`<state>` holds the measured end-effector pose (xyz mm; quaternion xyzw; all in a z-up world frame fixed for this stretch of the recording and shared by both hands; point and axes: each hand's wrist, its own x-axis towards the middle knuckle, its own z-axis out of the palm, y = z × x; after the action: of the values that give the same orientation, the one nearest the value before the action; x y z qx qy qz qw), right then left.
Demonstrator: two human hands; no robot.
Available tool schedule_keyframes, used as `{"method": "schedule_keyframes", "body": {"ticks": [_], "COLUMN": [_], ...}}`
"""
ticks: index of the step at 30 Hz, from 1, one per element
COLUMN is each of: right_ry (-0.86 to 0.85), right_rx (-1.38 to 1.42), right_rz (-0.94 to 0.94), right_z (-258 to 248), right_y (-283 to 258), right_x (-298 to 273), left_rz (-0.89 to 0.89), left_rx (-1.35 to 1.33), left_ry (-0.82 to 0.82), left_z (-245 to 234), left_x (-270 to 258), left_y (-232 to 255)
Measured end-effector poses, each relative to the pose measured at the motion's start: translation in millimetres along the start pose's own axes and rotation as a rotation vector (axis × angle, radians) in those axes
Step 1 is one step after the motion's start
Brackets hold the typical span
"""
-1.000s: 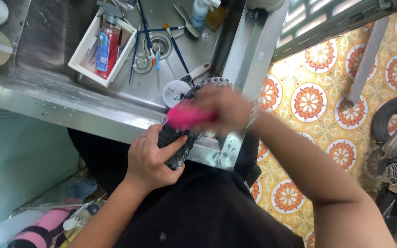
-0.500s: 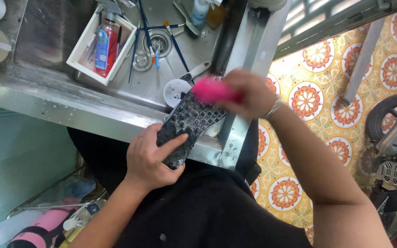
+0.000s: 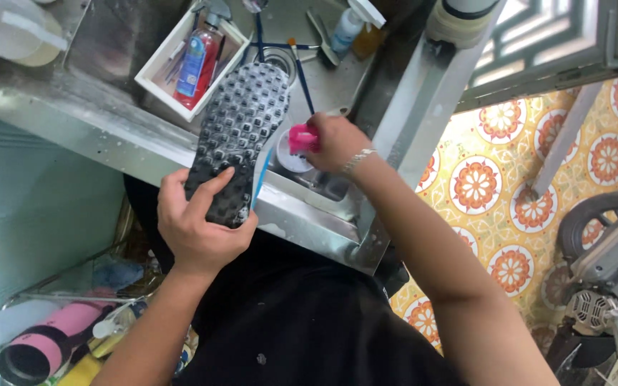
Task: Cleaning a white sneaker using a brush and soap in a sink.
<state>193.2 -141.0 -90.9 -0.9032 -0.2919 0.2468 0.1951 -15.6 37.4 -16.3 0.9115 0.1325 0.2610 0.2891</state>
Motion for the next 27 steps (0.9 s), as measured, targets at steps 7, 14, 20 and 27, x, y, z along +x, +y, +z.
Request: {"method": "schedule_keyframes", "body": {"ticks": [7,14,20,27], "right_ry": [-0.151,-0.165,0.295,0.278], "right_rx": [-0.112,-0.088,0.486,1.172], "right_rz": [0.017,0.076,0.199,-0.160], "right_z": [114,43,-42,-87], "right_y": [39,6,29,53], "right_x": [67,37,-45,-113], "left_rz": [-0.002,-0.019,-0.037,0.117], "left_rx": [0.031,0.019,-0.113,-0.235], "left_ry": [0.021,0.033,0.021,-0.159], "left_z": [1,-1,-2,1], "left_x": [-3,-6,-13,-6], "left_y": [-5,-5,-5,15]}}
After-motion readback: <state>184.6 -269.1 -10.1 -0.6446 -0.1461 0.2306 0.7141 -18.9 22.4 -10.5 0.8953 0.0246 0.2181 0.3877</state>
